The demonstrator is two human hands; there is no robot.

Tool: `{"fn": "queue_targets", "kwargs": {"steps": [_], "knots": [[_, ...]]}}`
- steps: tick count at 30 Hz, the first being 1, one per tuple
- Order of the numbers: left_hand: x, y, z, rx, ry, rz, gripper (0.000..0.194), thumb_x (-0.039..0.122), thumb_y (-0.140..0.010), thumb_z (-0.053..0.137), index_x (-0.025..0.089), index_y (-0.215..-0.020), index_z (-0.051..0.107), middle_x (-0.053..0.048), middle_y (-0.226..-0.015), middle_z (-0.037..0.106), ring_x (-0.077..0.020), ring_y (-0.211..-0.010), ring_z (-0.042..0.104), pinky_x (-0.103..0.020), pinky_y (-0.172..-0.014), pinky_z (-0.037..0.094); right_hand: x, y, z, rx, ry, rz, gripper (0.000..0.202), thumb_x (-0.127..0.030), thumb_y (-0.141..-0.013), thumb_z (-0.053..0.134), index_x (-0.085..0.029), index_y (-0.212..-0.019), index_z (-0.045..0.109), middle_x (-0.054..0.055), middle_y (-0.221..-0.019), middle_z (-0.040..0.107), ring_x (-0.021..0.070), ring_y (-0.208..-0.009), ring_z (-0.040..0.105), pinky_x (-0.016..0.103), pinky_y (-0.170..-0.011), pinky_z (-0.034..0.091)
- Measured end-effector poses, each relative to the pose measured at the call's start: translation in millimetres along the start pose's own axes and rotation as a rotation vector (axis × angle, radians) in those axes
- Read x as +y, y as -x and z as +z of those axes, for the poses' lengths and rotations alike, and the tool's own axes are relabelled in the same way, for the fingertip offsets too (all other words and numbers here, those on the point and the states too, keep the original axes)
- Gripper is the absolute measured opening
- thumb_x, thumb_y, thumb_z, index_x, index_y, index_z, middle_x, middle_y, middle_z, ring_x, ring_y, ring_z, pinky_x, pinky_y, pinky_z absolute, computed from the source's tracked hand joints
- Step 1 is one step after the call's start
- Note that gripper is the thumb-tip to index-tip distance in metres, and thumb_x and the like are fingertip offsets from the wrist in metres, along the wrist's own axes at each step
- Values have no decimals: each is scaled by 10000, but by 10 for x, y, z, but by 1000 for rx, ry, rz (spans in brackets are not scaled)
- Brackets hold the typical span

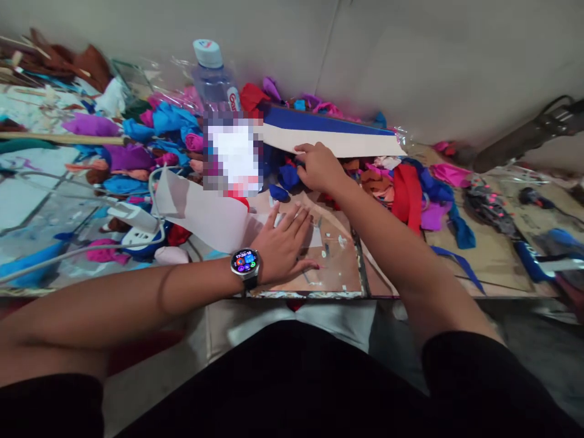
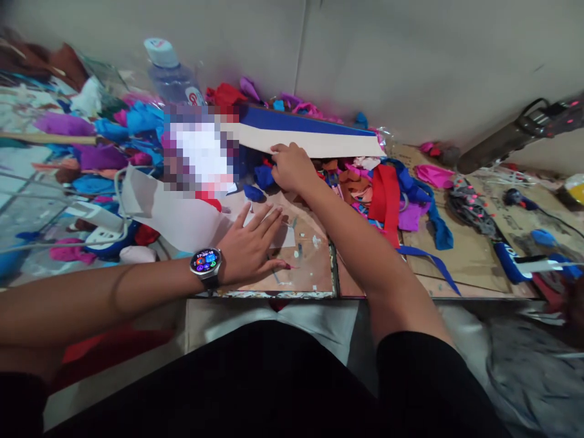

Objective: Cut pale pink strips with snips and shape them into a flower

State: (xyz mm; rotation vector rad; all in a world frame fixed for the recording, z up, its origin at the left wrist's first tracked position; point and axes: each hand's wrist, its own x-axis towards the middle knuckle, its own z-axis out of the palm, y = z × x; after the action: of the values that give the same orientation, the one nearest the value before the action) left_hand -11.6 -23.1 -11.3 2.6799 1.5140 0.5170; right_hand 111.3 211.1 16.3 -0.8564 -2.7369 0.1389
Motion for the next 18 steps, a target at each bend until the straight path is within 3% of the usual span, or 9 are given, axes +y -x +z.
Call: {"fn": "queue_targets", "kwargs": {"steps": [4, 10, 14, 16, 18], "knots": [[0, 9, 3, 10, 9, 26, 989, 736, -993, 495, 10, -1646, 333, -278, -1729, 290, -415, -1642, 240, -652, -1336, 15, 82, 12, -133, 206, 39, 144, 282, -269, -988, 608, -107, -1173, 746, 179, -1367, 717, 353, -1221, 636, 577, -1142, 479], [-27, -7, 28, 10, 249, 88, 973, 700, -994, 535, 8, -1644, 321, -268, -1726, 311, -407, -1644, 231, -604, -1345, 166, 500, 347, -666, 656, -156, 236, 336, -563, -983, 665, -232, -937, 694, 73, -977, 756, 271, -1029, 699, 489, -1021, 547], [14, -1, -13, 100, 768, 71, 768, 618, -1029, 530, 126, -1609, 421, -221, -1648, 467, -355, -1547, 423, -578, -1288, 341, 350, 743, -920, 838, -365, 165, 439, -666, -1007, 569, -262, -858, 651, 49, -832, 706, 206, -916, 687, 403, -913, 557], [51, -16, -33, 108, 1204, -90, 657, 627, -1068, 439, 194, -1559, 489, -195, -1544, 581, -304, -1388, 592, -511, -1166, 489, 142, 967, -927, 858, -503, 133, 411, -657, -954, 654, -262, -840, 647, 25, -808, 683, 208, -844, 682, 418, -860, 573], [84, -50, -37, 66, 1644, -306, 701, 699, -1061, 373, 178, -1506, 520, -194, -1386, 682, -256, -1139, 715, -443, -1007, 578, -60, 1172, -860, 822, -611, 135, 407, -636, -896, 734, -264, -784, 612, 17, -811, 677, 202, -794, 674, 424, -824, 581]]}}
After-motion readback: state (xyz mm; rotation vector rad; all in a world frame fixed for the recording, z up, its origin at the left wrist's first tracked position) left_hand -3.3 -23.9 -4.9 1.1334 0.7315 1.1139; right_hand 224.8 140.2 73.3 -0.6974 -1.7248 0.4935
